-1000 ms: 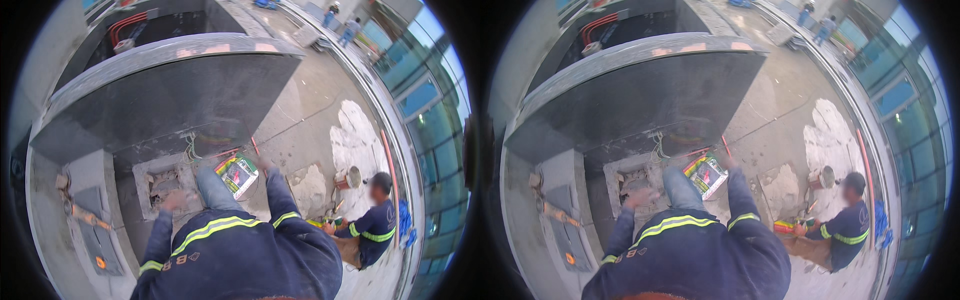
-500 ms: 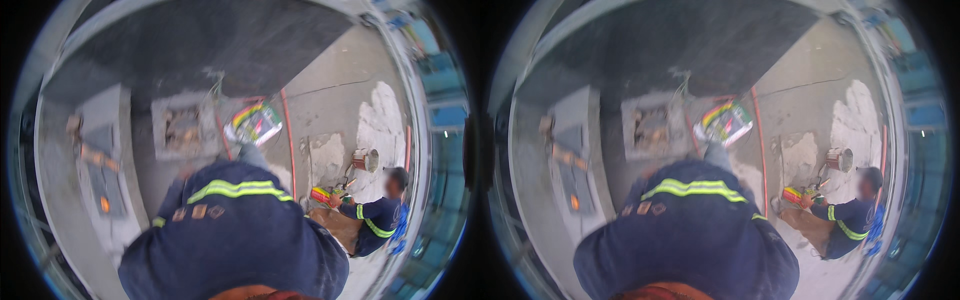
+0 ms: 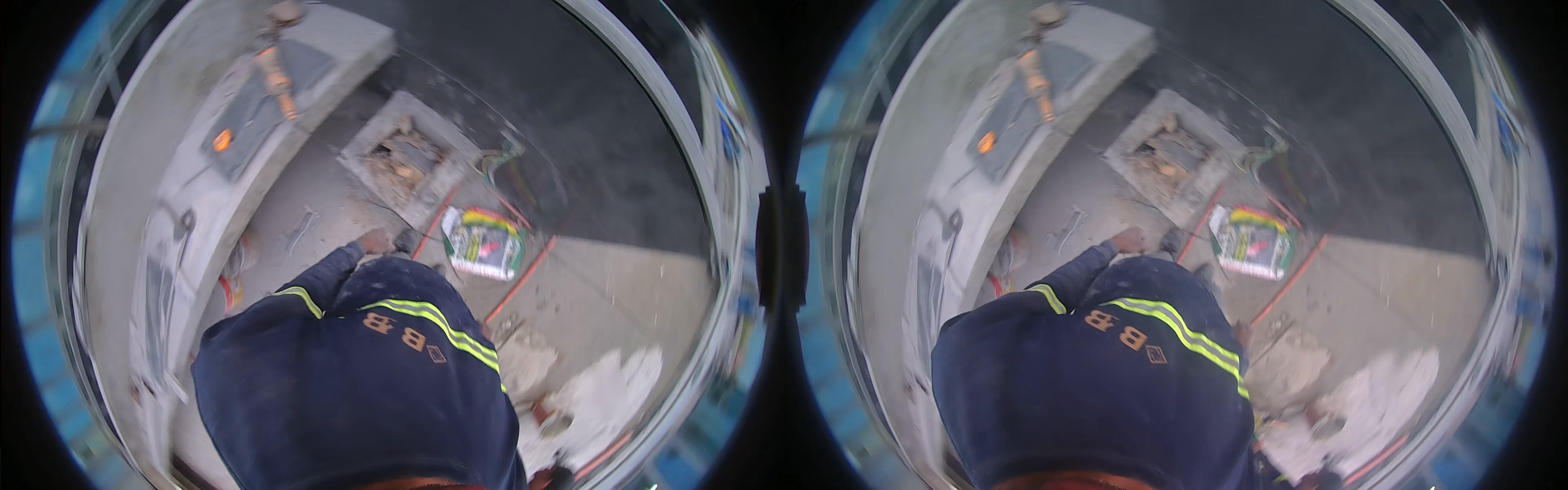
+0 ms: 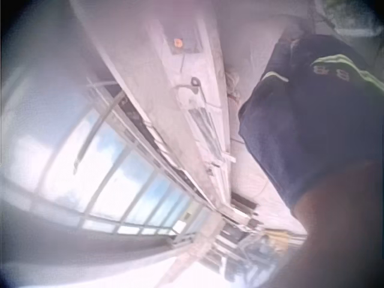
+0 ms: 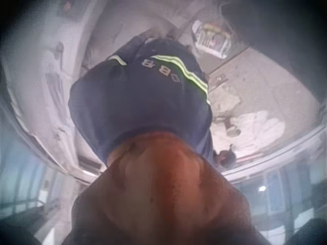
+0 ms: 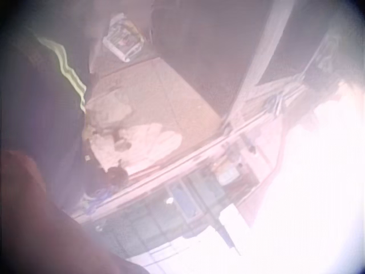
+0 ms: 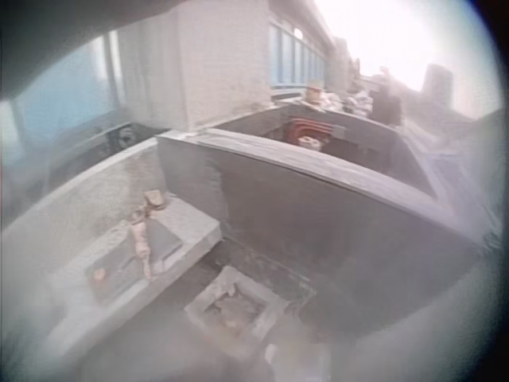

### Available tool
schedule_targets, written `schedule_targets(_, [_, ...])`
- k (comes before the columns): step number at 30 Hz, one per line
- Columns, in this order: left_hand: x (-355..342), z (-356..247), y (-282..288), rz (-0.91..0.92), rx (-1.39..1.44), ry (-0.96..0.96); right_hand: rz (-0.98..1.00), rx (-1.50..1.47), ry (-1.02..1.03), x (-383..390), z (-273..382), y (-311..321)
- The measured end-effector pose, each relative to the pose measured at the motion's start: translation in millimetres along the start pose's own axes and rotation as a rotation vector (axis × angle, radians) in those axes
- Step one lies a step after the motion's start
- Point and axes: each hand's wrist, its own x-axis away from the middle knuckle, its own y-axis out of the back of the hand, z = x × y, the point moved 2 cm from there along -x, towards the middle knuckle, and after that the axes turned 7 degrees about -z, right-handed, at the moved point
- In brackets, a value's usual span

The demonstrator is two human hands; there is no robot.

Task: The person lifts and positions a large stone slab onto a curved structure with assistance from another worker. They measure the slab with a tape measure and use an angle grinder to cut and smooth the stone. The slab is then placed into position on the structure.

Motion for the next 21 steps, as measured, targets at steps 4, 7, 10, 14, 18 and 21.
schedule_targets(4, [42, 6, -40, -0.171, -0.078, -0.063, 0.127, 0.083, 0.04, -28, -14, 12])
schedule_targets(7, [64, -5, -59, -0.226, -0.088, -0.117, 0.154, -0.134, -0.123, -40, -7, 32])
schedule_targets(10, [89, -27, -74, -0.388, 0.08, 0.074, 0.15, -0.314, -0.258, -49, -6, 54])
schedule_targets(14, [129, -54, -92, -0.481, 0.477, 0.393, 0.113, -0.459, -0.377, -59, -24, 77])
schedule_targets(18, [152, -67, -94, -0.555, -0.016, 0.225, 0.043, -0.54, -0.446, -69, -35, 96])
schedule_targets(21, [158, -58, -89, -0.65, 0.35, 0.492, 0.006, -0.576, -0.461, -77, -22, 101])
